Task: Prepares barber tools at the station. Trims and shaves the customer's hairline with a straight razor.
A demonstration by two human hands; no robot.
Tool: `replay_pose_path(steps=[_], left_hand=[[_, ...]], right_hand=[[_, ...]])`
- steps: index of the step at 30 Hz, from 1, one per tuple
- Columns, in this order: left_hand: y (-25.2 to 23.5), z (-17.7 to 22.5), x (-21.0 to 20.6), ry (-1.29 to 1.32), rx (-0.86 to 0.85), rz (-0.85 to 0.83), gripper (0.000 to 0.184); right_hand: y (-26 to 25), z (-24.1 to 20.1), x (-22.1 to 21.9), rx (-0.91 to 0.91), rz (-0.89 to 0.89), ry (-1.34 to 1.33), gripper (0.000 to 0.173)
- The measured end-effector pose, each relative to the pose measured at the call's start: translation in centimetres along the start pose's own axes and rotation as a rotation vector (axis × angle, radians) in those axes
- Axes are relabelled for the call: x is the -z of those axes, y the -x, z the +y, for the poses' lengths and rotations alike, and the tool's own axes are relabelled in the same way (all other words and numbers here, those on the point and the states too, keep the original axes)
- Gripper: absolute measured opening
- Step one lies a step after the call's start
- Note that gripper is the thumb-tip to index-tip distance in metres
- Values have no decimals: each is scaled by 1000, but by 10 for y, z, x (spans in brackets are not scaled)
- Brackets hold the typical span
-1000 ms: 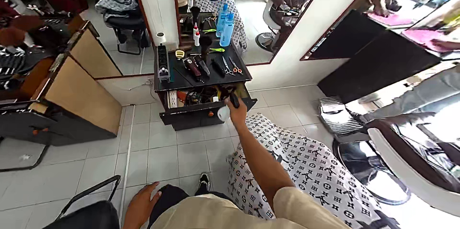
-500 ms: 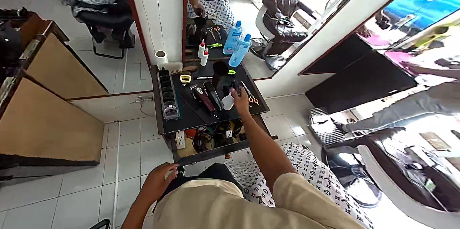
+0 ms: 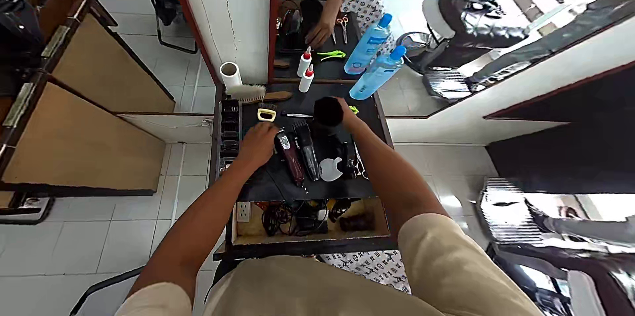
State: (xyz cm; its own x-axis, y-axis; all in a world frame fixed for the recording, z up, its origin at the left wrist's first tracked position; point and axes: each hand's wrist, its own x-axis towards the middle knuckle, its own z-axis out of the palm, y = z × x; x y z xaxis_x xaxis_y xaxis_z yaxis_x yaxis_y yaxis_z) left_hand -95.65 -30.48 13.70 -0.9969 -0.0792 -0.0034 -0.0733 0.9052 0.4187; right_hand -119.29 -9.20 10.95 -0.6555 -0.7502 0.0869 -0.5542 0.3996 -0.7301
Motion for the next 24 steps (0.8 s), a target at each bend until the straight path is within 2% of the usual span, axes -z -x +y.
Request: replay_pose_path(steps=[3,4,5,6,7,8,10,12,13,15,17,18,20,21,24], left_hand=[[-42,3,-3,-105,142,-146,33],[-49,2,-4,-128,173,-197,33],[-55,-1,-6,-145,185,-234,32],[-58,-4,-6,-160,183,-260,32],[-60,-7,-7,-180,177,-275,32],[-61,-10,-8,-199,171,-277,32],[-62,-14,-10,-213,161,-239,31],[-56,-13,-3,-102,188,-148,30],[-48,-12,4,46,217,-56,29],[-16,-12,24,453,282,223,44],[31,-25,42,741,266,513,58],[55,-40,46,796,263,606,57],[87,-75,42,775,335,656,43],[94,-89,36,771,406,628,37],[98,-103,19,773,473,482,33]], right_hand=[[-17,16,-12,103,-116,51,32],[-16,8,-11,80,-148,92,31],[-15,-22,-1,-51,-256,179,32],[-20,-69,16,-318,-469,242,36],[-20,-87,20,-428,-504,223,38],[-14,-77,17,-367,-438,158,38],[-6,-15,-4,-37,-223,43,37],[-9,7,-4,44,-205,73,39],[-6,5,3,32,-198,80,40],[9,-4,21,-92,-154,31,33],[38,-7,35,-241,7,-144,30],[54,-4,39,-293,142,-286,32],[88,-12,50,-317,443,-614,27],[107,-20,54,-307,558,-739,22],[162,-48,51,-238,749,-888,21]])
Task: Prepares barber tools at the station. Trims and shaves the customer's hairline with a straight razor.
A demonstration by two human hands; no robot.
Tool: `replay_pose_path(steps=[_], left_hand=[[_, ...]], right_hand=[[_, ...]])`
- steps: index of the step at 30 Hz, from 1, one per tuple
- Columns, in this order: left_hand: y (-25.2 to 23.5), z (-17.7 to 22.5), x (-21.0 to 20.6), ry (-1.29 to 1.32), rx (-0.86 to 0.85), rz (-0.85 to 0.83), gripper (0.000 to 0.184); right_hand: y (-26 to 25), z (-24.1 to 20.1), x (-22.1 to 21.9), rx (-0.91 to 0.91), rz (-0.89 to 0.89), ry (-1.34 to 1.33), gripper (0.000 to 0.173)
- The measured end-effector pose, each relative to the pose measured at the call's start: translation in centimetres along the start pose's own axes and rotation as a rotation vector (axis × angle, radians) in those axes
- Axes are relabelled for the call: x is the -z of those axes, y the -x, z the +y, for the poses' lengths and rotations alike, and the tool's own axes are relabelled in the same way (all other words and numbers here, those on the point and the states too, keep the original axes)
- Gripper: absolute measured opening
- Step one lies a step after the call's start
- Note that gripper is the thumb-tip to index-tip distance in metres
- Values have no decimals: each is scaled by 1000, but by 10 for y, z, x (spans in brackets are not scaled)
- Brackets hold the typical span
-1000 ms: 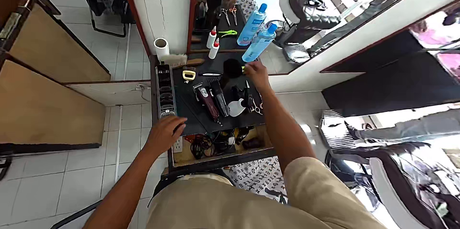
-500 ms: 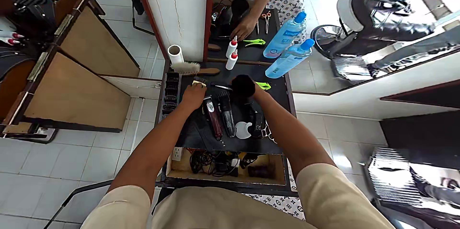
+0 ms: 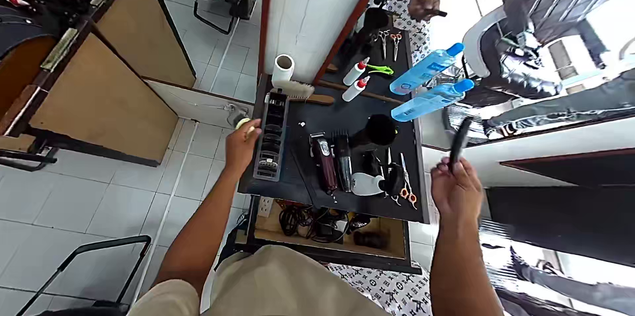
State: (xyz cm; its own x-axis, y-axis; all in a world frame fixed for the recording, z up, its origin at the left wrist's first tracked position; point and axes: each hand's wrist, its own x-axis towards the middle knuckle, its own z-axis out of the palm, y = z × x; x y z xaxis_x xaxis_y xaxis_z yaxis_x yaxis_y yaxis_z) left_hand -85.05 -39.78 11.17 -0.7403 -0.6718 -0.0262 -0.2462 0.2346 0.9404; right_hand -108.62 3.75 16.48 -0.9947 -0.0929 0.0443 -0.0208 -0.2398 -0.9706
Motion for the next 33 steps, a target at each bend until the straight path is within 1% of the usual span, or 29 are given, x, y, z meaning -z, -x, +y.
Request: replay_pose_path(steps=[3,6,7,9,11,12,13,15,16,17,19,20,22,24,25,27,28,29,31,33], left_hand=[[0,-5,-17,-66,-37,-34,32],[4,-8,-28,-26,-47,-82,29],[4,-10,-27,33,-51,-84,27],[-6,-17,-17,248,-40,-68,26],[-35,-21,-3,537,6,-45,31],[-55,-22,2,580,-13,-30,33],[-75,-23,5,496,-73,-30,35],[-112,-24,4,97,-232,-102,34],[-126,-21,1,-133,-262,-186,33],[-137,-19,-5,-326,-285,-259,37],[-150,-22,-20,-605,-353,-346,46],[-153,-24,-26,-695,-387,-362,47],[-154,-28,-31,-770,-430,-367,47],[-154,-30,-31,-768,-444,-354,41],[-154,-30,-31,-773,-438,-354,39],[-153,-26,-29,-768,-419,-374,39],[-153,-23,-28,-775,-403,-388,40],[-152,-19,-26,-794,-379,-408,41],[-149,-11,-24,-851,-322,-443,43],[-141,-8,-20,-828,-283,-436,47]], right_hand=[[56,-10,1,58,42,-75,26],[101,-19,-8,98,107,-108,28],[113,-22,-11,107,126,-106,28],[135,-26,-16,123,172,-114,29],[156,-31,-18,126,196,-90,29],[167,-32,-18,125,201,-76,28],[179,-32,-19,125,209,-76,28],[201,-30,-23,129,237,-107,31],[212,-27,-24,128,255,-140,33],[222,-24,-25,118,280,-153,36],[238,-20,-26,108,335,-174,39],[244,-19,-27,109,355,-183,38],[256,-18,-29,130,381,-198,37],[267,-20,-29,158,371,-114,32],[273,-22,-28,159,337,37,27],[283,-28,-21,143,155,551,18],[286,-32,-20,161,66,760,21],[287,-34,-22,199,28,832,22],[286,-35,-30,307,65,686,20],[286,-35,-39,351,93,447,18]])
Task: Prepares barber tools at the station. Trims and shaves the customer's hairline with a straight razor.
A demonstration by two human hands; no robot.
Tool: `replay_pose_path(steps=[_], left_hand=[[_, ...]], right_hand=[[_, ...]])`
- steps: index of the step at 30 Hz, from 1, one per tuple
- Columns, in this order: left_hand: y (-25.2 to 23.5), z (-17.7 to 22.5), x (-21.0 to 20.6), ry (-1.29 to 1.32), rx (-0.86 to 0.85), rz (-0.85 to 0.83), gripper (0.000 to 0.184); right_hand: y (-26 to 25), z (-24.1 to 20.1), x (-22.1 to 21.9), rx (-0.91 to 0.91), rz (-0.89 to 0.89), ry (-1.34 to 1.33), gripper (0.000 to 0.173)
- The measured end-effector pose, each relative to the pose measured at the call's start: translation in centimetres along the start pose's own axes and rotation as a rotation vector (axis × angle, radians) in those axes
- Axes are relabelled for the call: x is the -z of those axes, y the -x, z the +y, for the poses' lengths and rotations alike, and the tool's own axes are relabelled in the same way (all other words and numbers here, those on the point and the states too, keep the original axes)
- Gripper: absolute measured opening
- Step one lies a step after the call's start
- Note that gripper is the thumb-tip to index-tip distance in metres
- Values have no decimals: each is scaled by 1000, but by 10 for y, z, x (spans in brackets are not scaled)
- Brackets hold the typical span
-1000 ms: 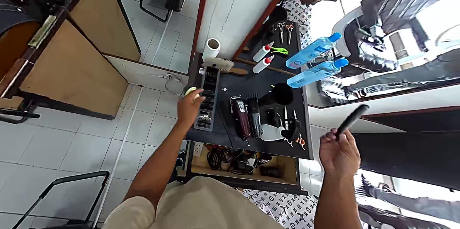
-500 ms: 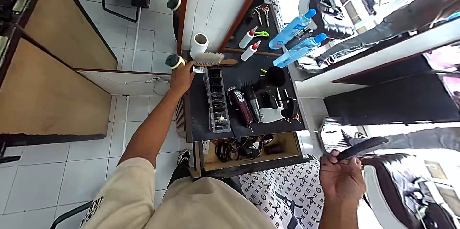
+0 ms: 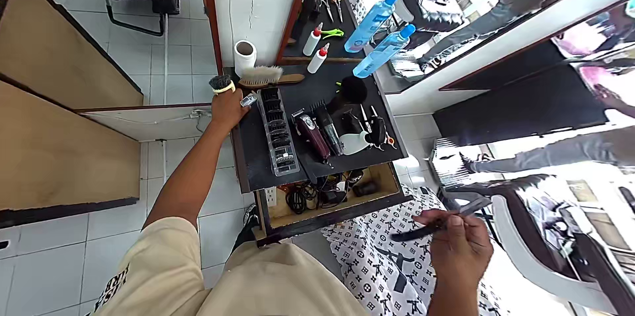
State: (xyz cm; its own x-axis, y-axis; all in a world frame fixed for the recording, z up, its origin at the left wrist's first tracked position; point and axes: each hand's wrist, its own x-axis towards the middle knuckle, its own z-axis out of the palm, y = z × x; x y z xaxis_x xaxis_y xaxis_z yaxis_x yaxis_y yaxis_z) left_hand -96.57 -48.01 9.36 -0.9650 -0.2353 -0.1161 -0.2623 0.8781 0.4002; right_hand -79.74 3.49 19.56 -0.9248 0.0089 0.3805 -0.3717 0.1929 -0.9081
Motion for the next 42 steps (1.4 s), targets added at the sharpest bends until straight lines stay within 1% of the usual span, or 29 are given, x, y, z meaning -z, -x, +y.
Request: replay_pose_path(steps=[1,3,5,6,7,8,9,10,12,13,15,16,17,19,20,22,24,26,28,31,33,36,39,41,42], left_hand=[[10,3,3,73,13,29,51],[49,20,13,329,-8,188,53],[109,58,15,571,-124,360,42],[142,81,7,684,-211,379,35],[175,104,-5,799,-292,328,29],[203,126,-19,903,-350,224,27],[226,145,-30,980,-386,102,30],[244,162,-40,1043,-403,1,33],[270,188,-51,1173,-366,-142,33],[280,196,-53,1247,-331,-172,29],[296,208,-54,1353,-254,-142,20],[302,211,-54,1369,-222,-93,15],[307,213,-54,1354,-208,-50,14],[317,212,-55,1301,-240,-12,16],[323,213,-57,1289,-258,-13,17],[338,218,-57,1225,-276,-60,18],[355,228,-56,1130,-312,-117,21],[371,239,-56,1029,-375,-155,23],[386,249,-58,966,-440,-144,24],[401,258,-61,873,-473,-125,26],[409,262,-64,865,-461,-145,24],[419,268,-68,925,-436,-263,22],[423,270,-74,904,-484,-365,23],[424,276,-84,871,-538,-340,24],[424,282,-90,866,-567,-315,24]], right_hand=[[3,-1,-6,-24,6,-103,17],[13,-3,-21,-113,-16,-222,19],[28,-2,-42,-227,-32,-327,20],[35,-1,-54,-282,-34,-385,21],[41,-2,-68,-334,-34,-433,22],[45,-4,-81,-374,-41,-471,24],[48,-6,-92,-399,-54,-505,24],[50,-8,-101,-413,-72,-524,25],[54,-12,-110,-425,-114,-565,24],[58,-13,-111,-417,-143,-593,22],[67,-14,-107,-378,-211,-617,19],[72,-15,-102,-335,-244,-568,20],[77,-17,-95,-275,-277,-466,21],[82,-21,-76,-114,-284,-154,24],[84,-20,-67,-41,-235,-34,25],[87,-22,-49,39,-100,77,23],[88,-31,-33,62,-62,102,21],[92,-39,-21,80,-86,103,21],[99,-42,-12,91,-87,85,21],[112,-42,1,43,-59,7,21],[122,-41,8,17,-36,-61,21],[135,-39,17,18,23,-131,19],[149,-34,26,31,139,-132,20],[163,-31,37,32,181,-82,21],[172,-30,44,26,161,-50,22]])
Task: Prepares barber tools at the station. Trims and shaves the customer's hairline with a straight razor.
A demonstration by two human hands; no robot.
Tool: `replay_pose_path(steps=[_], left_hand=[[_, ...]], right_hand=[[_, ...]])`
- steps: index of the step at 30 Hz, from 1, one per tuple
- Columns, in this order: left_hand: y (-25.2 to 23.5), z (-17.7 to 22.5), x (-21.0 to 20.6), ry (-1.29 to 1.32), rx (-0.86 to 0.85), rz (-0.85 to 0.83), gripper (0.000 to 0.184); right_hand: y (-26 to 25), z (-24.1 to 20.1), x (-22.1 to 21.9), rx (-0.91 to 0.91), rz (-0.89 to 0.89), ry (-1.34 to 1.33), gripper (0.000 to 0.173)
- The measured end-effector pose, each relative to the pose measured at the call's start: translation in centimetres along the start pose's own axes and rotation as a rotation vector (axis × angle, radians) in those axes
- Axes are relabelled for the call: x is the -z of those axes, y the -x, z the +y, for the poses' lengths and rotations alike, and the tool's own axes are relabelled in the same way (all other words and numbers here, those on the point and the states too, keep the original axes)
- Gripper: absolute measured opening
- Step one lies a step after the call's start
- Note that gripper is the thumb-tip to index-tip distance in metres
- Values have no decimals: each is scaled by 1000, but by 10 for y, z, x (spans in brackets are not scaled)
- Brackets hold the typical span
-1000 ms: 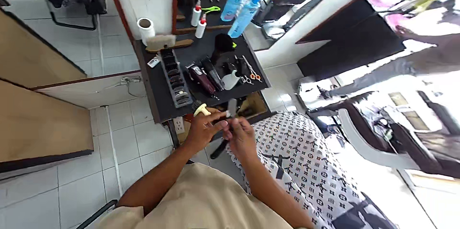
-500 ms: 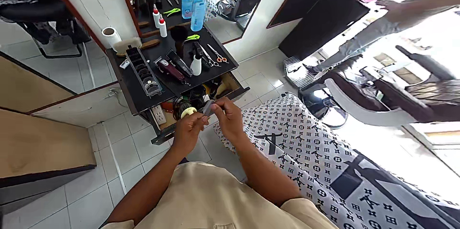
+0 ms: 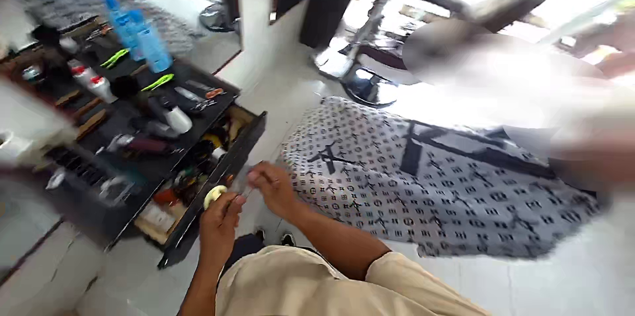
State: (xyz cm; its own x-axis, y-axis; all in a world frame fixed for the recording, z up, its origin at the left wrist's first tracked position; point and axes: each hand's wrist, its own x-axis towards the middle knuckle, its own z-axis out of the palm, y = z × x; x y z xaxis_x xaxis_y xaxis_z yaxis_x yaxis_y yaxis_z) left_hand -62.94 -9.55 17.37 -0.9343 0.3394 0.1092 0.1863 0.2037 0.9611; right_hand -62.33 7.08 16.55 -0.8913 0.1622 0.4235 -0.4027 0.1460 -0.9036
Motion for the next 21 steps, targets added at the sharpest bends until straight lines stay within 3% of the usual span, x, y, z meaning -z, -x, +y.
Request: replay_pose_path(steps=[2,4,9,11,15,19,21], left_hand=[[-9,-6,-16,1,-93,-41,23],[-21,-12,-35,34,-150,-177,22],[-21,-18,-94,201,31,-784,22],[-12,-13,-126,178,-5,-934,25],[19,17,-191,182,-169,-1118,22],[39,28,-267,282,-508,-1153,34],[48,48,-301,580,-479,-1296,23]], right_hand=[[19,-1,15,-13,-13,61,22],[39,-4,28,-51,101,99,23],[111,-25,66,-161,646,88,24],[140,-40,86,-153,856,41,28],[199,-59,116,-65,945,39,20],[260,-75,174,113,1123,102,18],[302,-86,214,-52,1102,292,22]])
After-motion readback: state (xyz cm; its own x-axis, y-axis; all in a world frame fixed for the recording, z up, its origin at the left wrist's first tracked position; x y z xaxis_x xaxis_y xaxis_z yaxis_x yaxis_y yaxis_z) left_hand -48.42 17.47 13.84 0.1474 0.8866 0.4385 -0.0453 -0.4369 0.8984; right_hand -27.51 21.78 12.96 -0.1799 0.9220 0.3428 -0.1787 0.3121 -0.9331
